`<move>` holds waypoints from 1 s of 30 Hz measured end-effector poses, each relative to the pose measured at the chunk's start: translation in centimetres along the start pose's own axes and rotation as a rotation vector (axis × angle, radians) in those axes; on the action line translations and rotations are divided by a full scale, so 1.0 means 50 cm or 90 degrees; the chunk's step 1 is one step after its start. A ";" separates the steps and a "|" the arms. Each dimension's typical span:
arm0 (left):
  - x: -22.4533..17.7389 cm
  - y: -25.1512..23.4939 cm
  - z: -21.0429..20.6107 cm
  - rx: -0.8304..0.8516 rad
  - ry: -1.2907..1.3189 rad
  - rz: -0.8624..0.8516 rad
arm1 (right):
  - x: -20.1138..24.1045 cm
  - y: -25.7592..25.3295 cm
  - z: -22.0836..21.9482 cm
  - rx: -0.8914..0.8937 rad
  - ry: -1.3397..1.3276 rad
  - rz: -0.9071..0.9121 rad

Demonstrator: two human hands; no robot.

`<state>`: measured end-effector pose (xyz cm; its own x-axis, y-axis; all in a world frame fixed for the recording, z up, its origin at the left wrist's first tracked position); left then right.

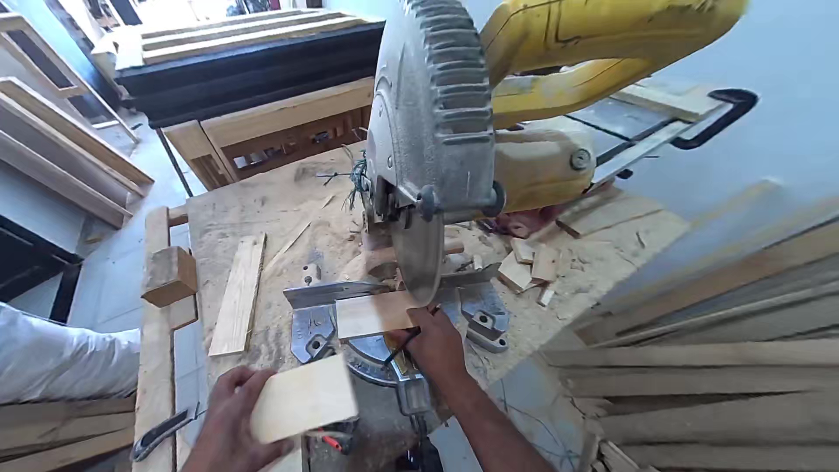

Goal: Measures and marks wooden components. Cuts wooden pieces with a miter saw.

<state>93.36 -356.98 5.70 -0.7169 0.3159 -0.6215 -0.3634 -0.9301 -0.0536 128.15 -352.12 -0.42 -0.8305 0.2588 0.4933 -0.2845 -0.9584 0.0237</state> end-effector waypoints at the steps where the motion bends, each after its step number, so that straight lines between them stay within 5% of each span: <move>1: -0.019 -0.045 -0.024 -0.007 -0.011 -0.018 | -0.004 -0.002 0.002 -0.005 -0.021 -0.003; 6: -0.067 -0.240 -0.161 0.080 0.006 0.033 | -0.078 0.011 0.035 -0.095 -0.312 -0.042; 10: -0.065 -0.273 -0.192 -0.086 0.034 0.131 | -0.071 0.042 0.054 -0.157 -0.454 -0.044; 15: -0.062 -0.240 -0.191 -0.050 0.123 0.236 | -0.018 0.017 0.016 -0.001 -0.331 -0.034; 30: -0.050 -0.259 -0.210 -0.115 0.292 0.309 | -0.010 -0.001 0.000 0.026 -0.233 -0.083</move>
<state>106.12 -347.69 -0.27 -0.4349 -0.2182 -0.8736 0.0679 -0.9754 0.2098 128.57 -352.20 -0.67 -0.5601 0.3263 0.7615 -0.3510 -0.9261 0.1386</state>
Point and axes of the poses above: each hand's wrist, its own y-axis away from the middle knuckle, its own z-axis out of the back of the hand, x = y × z, the point moved 6 cm from there along -y, towards the middle knuckle, and after that the axes turned 4 degrees about -z, right-handed, at the moved point
